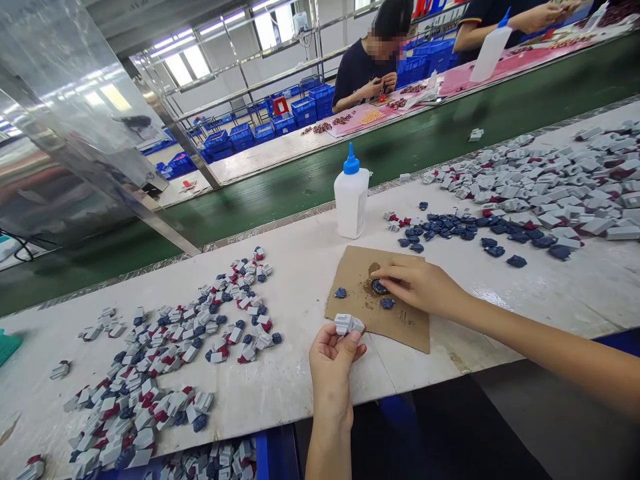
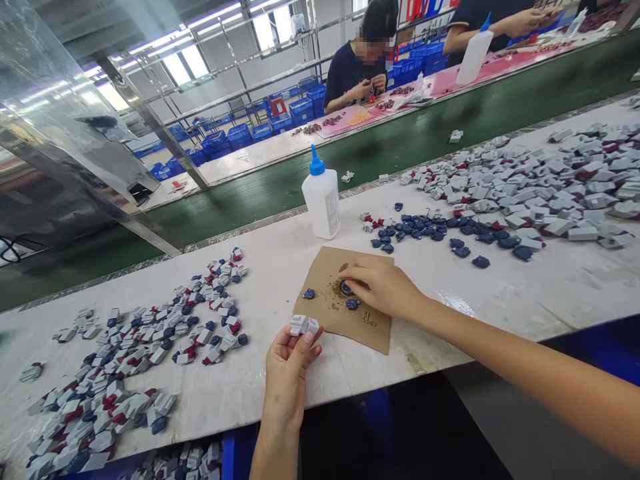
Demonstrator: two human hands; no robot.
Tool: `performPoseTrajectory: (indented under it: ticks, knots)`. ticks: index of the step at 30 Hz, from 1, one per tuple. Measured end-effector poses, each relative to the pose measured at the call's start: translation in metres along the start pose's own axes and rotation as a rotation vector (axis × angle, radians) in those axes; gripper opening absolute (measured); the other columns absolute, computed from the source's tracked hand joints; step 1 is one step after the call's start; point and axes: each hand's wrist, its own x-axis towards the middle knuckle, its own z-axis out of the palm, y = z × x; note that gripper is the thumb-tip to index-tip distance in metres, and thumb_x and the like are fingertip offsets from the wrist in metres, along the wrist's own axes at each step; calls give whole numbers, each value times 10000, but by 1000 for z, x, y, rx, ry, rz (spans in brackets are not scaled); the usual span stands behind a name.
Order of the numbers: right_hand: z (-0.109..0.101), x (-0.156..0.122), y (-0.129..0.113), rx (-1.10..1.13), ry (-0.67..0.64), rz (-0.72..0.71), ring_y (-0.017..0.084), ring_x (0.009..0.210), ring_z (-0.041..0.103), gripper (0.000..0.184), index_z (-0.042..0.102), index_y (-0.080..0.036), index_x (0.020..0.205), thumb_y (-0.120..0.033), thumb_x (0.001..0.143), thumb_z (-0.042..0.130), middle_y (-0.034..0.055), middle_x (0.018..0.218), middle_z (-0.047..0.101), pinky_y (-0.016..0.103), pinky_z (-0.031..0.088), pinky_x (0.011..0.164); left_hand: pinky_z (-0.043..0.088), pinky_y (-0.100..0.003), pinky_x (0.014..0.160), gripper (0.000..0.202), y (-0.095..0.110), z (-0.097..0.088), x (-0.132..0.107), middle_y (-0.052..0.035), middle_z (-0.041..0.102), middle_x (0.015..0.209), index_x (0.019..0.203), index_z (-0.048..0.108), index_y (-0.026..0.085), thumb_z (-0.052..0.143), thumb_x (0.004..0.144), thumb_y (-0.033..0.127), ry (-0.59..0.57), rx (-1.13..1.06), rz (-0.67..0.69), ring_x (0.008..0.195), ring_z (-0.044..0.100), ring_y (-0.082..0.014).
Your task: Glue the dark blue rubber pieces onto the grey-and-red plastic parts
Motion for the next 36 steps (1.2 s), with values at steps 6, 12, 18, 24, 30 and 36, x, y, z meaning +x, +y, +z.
performPoseTrajectory:
  ticks: [6,12,18,24,30,36]
  knots:
    - [-16,15,4,-151,-246,-82,252,929,538,220,704,-258,967,-296,819,546,81,969,618,287,400,581,509,-207,609,297,-5,-3,4,-64,707,816,772,668,137,822,557,272,21,26,22,788,669,-167]
    - [-22,16,4,-143,-344,-50,248,931,534,144,640,-202,895,-251,797,547,89,994,608,290,419,611,515,-228,671,200,-9,0,6,-64,704,834,814,633,149,740,670,238,-52,247,69,787,650,-149]
    - [-22,22,3,-106,-395,-59,252,952,541,167,632,-210,902,-206,762,542,85,978,608,299,416,644,503,-237,613,94,-8,8,7,-112,691,1023,845,636,177,628,764,226,-130,628,210,924,656,-210]
    - [-22,24,-2,-66,-420,-40,219,908,544,155,569,-211,816,-120,695,535,50,924,610,267,375,619,505,-247,605,92,-14,6,9,-93,705,975,860,619,195,581,803,256,-128,729,268,904,665,-209]
    - [-35,23,-2,-47,-338,29,205,843,565,101,590,-216,825,-192,737,547,41,897,636,266,400,635,508,-242,570,84,-19,7,11,-99,712,936,837,637,190,612,768,231,-76,673,269,868,674,-218]
    - [-23,59,8,-55,-260,128,180,751,598,121,670,-230,728,-203,748,554,11,761,671,258,404,623,500,-233,548,81,-25,7,11,-91,718,912,814,646,193,616,755,240,-35,675,288,839,678,-208]
